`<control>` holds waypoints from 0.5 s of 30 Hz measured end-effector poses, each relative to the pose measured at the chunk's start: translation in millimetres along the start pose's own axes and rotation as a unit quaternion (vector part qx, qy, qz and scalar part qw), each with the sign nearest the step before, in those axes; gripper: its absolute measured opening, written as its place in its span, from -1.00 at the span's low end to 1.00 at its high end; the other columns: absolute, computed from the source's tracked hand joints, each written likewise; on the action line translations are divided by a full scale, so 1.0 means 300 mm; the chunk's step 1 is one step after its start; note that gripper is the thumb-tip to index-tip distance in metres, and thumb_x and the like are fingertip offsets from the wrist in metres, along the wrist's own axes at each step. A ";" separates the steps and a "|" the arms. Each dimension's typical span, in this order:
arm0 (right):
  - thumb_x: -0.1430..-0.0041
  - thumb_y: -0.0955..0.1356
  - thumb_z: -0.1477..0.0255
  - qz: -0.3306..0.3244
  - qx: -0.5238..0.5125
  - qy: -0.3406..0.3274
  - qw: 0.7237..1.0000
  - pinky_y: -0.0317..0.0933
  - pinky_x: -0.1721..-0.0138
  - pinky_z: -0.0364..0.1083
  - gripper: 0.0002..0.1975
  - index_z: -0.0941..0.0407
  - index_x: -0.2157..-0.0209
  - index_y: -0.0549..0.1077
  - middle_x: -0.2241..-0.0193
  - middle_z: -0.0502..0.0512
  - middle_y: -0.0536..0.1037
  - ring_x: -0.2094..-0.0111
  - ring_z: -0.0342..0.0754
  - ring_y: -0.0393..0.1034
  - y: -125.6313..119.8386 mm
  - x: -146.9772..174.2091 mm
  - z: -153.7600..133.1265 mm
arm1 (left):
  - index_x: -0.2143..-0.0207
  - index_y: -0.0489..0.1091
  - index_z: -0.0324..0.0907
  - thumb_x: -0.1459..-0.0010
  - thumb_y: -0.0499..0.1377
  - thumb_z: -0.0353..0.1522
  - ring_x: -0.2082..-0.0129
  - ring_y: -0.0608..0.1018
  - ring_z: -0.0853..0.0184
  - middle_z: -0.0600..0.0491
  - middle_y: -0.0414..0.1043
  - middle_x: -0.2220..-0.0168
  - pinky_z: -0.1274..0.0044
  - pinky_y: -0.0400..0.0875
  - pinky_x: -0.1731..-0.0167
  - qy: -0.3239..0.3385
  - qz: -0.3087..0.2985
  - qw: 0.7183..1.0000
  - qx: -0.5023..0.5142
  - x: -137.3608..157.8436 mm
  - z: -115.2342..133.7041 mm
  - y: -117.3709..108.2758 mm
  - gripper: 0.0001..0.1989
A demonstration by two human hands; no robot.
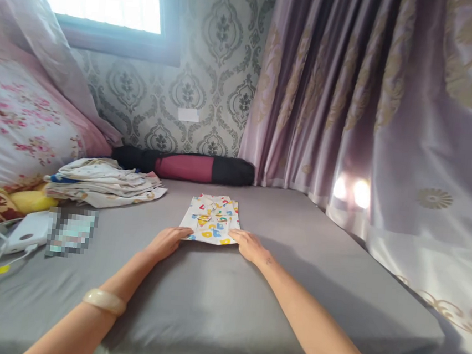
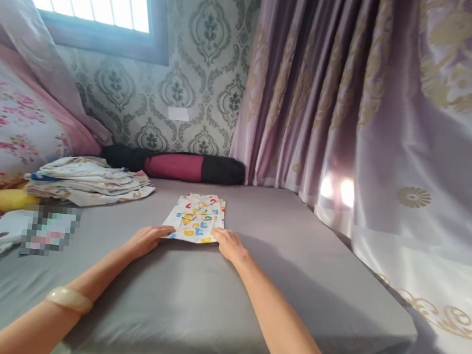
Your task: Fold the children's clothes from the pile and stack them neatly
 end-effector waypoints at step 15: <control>0.00 0.16 0.68 -0.022 -0.112 0.006 0.993 0.20 0.08 -0.12 -0.41 0.01 -0.03 0.45 0.08 0.06 0.55 0.09 -0.04 0.41 -0.095 0.196 -0.051 | 0.02 0.41 -0.11 -0.13 -0.03 -0.36 0.11 0.54 0.19 -0.01 0.52 0.06 0.50 0.39 0.12 -0.023 -0.010 0.983 0.181 0.155 0.095 -0.096 -0.60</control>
Point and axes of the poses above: each hand's wrist, its own x-axis away from the middle knuckle, its own y-axis out of the palm, z = x × y, the point moved 6 cm from there along -x, towards the middle knuckle
